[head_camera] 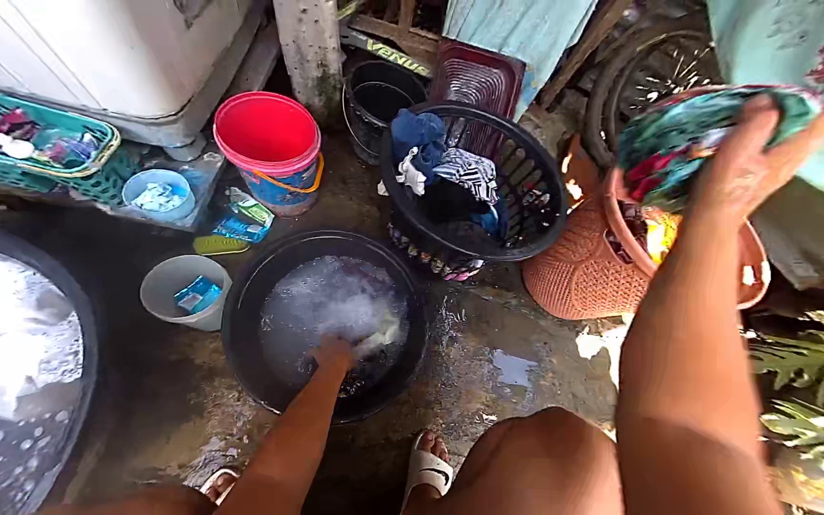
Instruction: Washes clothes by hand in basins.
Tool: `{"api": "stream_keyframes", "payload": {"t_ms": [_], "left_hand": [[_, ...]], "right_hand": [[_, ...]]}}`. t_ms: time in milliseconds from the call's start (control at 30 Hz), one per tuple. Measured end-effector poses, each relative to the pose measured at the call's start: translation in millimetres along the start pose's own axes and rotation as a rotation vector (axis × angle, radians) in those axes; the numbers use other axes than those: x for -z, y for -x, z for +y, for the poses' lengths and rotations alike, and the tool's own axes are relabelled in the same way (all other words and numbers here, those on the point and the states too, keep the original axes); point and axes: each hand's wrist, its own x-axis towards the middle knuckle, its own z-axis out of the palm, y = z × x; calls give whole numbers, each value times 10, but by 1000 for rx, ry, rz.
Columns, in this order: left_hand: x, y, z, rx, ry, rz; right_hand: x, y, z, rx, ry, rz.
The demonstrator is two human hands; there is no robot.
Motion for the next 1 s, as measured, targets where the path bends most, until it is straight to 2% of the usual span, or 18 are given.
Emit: {"api": "stream_keyframes", "payload": {"t_ms": [67, 133, 167, 200, 267, 367, 467, 533, 600, 700, 767, 867, 933, 1000], "left_hand": [[175, 11, -179, -5, -46, -89], [524, 45, -369, -163, 203, -169], [685, 95, -443, -242, 390, -192], [843, 173, -477, -318, 528, -195], [1190, 437, -398, -453, 660, -138], [1682, 914, -181, -655, 729, -19], [2099, 1468, -68, -899, 873, 111], [2288, 1728, -106, -1032, 987, 196], [2400, 1820, -248, -1061, 1040, 309], [2413, 1671, -552, -865, 1001, 420], [2338, 1491, -685, -716, 921, 418], [2219, 1196, -898, -611, 837, 357], [2113, 973, -1083, -478, 853, 311], [1972, 765, -1225, -229, 896, 250]], "right_hand": [[356, -394, 529, -56, 319, -208], [523, -608, 955, -152, 531, -527], [496, -625, 1026, -139, 515, -629], [410, -530, 906, -116, 447, -719], [121, -78, 206, -64, 207, -973], [-596, 993, -660, 100, -200, -1420], [-1320, 2041, -1009, 273, -309, -1712], [-1577, 2364, -1101, 213, -547, -1658], [-1664, 2302, -1142, 68, -759, -1529], [-1613, 2103, -1195, -48, -811, -1341], [-1643, 2064, -1182, -24, -720, -1266], [-1767, 2065, -1069, 39, -516, -1185], [-1838, 2088, -908, -75, -498, -1116], [-1918, 2194, -723, -299, -554, -1016]]}}
